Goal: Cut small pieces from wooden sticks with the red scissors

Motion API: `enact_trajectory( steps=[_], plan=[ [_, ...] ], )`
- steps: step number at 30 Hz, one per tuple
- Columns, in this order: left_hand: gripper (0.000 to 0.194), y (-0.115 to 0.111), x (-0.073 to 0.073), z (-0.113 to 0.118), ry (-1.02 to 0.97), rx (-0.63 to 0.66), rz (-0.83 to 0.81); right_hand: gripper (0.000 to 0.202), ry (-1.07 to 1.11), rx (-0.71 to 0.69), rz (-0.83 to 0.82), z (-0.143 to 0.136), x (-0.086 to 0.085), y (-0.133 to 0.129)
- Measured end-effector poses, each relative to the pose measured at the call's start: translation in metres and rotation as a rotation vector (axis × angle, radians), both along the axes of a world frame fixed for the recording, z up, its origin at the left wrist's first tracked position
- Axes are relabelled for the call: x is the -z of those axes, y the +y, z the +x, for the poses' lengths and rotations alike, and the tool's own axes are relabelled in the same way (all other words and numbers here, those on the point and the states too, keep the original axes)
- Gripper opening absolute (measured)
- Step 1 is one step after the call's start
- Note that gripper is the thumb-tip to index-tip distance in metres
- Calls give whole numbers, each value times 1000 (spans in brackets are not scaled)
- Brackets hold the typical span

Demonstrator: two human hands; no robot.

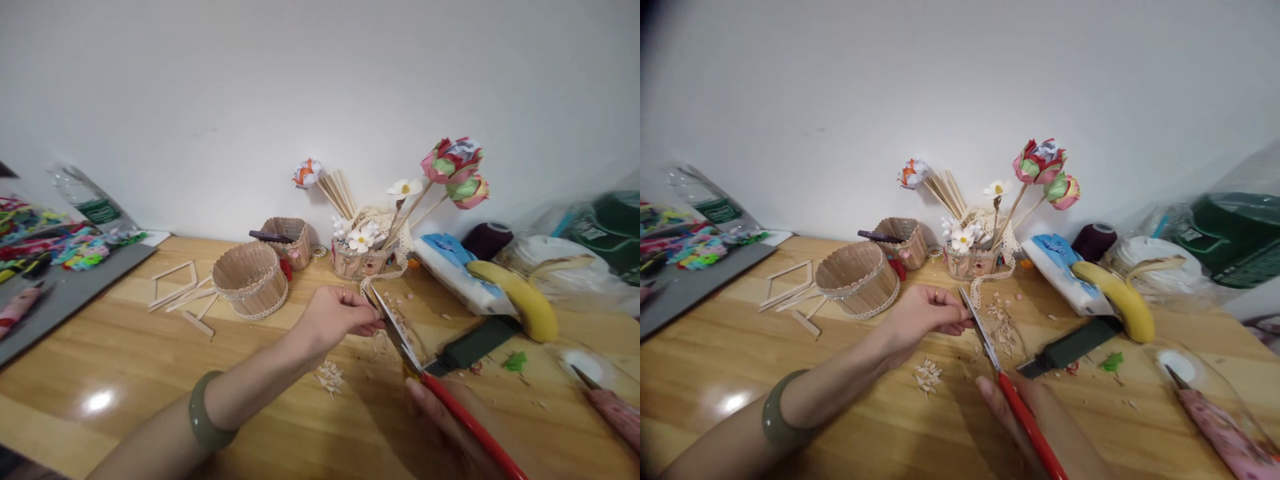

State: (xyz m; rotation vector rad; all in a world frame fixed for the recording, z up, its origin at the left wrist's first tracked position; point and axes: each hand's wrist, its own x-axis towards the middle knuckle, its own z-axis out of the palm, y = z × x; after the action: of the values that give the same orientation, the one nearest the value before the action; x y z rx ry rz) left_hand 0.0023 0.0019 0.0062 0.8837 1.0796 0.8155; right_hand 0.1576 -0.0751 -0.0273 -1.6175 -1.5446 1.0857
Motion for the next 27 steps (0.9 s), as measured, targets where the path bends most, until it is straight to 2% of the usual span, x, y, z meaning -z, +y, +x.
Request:
enact_trajectory(
  steps=[4,7,10,14,18,22,27],
  plan=[
    [11,0,9,1,-65,-4,-31,48,-7,28,-149,1,-11,-2],
    [12,-1,12,2,-86,-17,-56,45,15,-5,-113,3,-14,-1],
    [12,-2,14,5,-119,-44,-62,43,52,-18,-62,5,-10,1],
    [10,-5,17,7,-154,-71,-67,40,65,23,-54,7,-4,2],
    [9,-4,18,7,-141,-49,-62,47,40,53,-45,8,-6,0],
    [10,-3,17,7,-122,-42,-70,43,11,-33,-128,9,-12,0],
    [10,-3,20,7,-135,-51,-90,48,-21,-59,-236,8,-16,2]
  ],
)
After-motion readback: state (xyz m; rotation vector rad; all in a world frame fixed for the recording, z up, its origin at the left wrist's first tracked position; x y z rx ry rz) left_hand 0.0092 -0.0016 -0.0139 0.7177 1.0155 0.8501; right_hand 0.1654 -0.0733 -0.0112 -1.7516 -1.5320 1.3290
